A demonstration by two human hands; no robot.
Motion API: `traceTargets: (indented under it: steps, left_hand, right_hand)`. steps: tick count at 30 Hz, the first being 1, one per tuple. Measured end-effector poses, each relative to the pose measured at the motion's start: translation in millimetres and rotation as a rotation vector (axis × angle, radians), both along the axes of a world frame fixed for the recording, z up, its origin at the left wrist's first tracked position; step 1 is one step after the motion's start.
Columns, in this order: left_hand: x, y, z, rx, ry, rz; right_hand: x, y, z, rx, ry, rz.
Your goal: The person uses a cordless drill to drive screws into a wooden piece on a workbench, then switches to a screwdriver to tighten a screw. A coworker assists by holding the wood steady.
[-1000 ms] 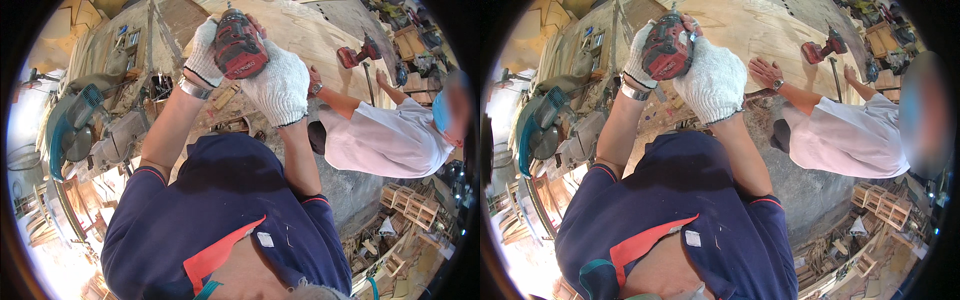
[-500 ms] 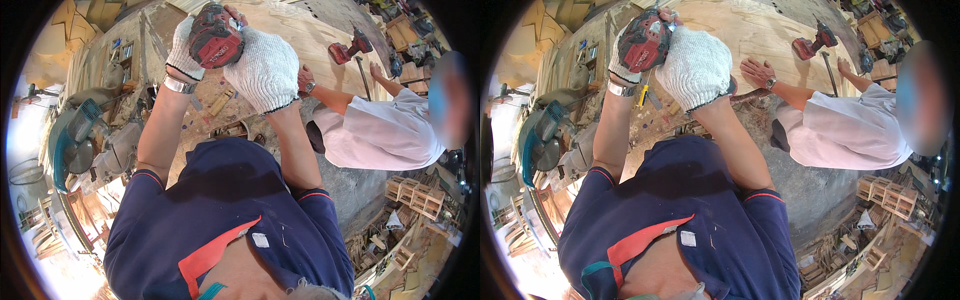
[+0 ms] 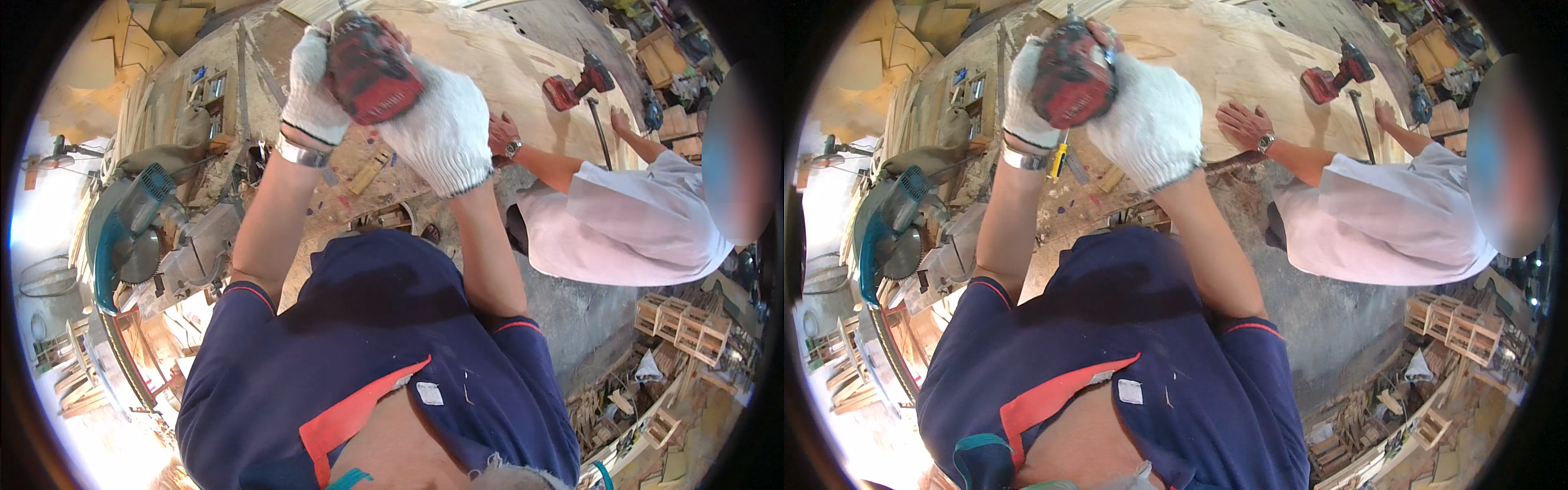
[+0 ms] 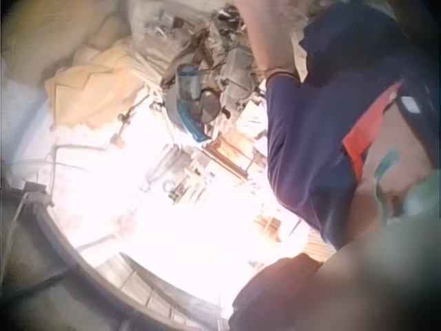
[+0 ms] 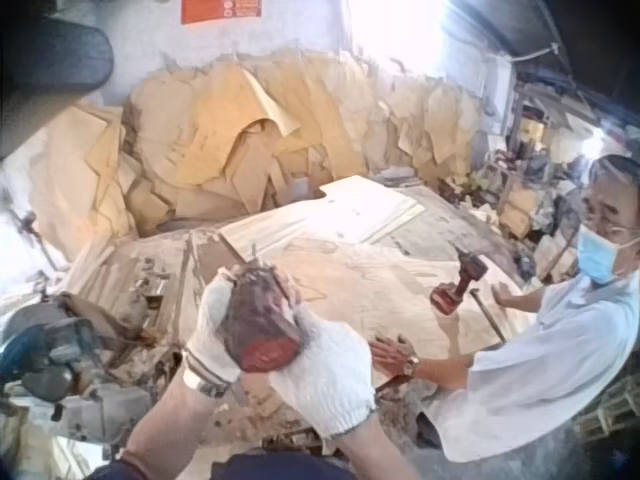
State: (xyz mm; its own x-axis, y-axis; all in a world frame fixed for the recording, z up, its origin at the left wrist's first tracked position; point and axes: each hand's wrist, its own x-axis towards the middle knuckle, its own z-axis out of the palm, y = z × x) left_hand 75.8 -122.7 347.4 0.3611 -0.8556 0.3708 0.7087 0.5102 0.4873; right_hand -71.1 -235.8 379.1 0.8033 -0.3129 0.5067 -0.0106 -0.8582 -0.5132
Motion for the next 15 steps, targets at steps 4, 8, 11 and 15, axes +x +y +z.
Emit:
traceTargets:
  steps: [4,8,11,15]
  left_hand:
    - [-40,3,15,0.326,0.144,0.275]
    - [-74,11,3,0.503,0.162,0.351]
    - [-94,22,-16,0.475,0.104,0.346]
    - [-115,25,-28,0.532,0.07,0.373]
  right_hand:
    - [-11,-6,-37,0.247,-0.076,0.127]
    - [-31,-21,-84,0.174,-0.178,0.176]
    - [-41,-22,-115,0.22,-0.169,0.185]
    - [-46,-16,-133,0.219,-0.182,0.163]
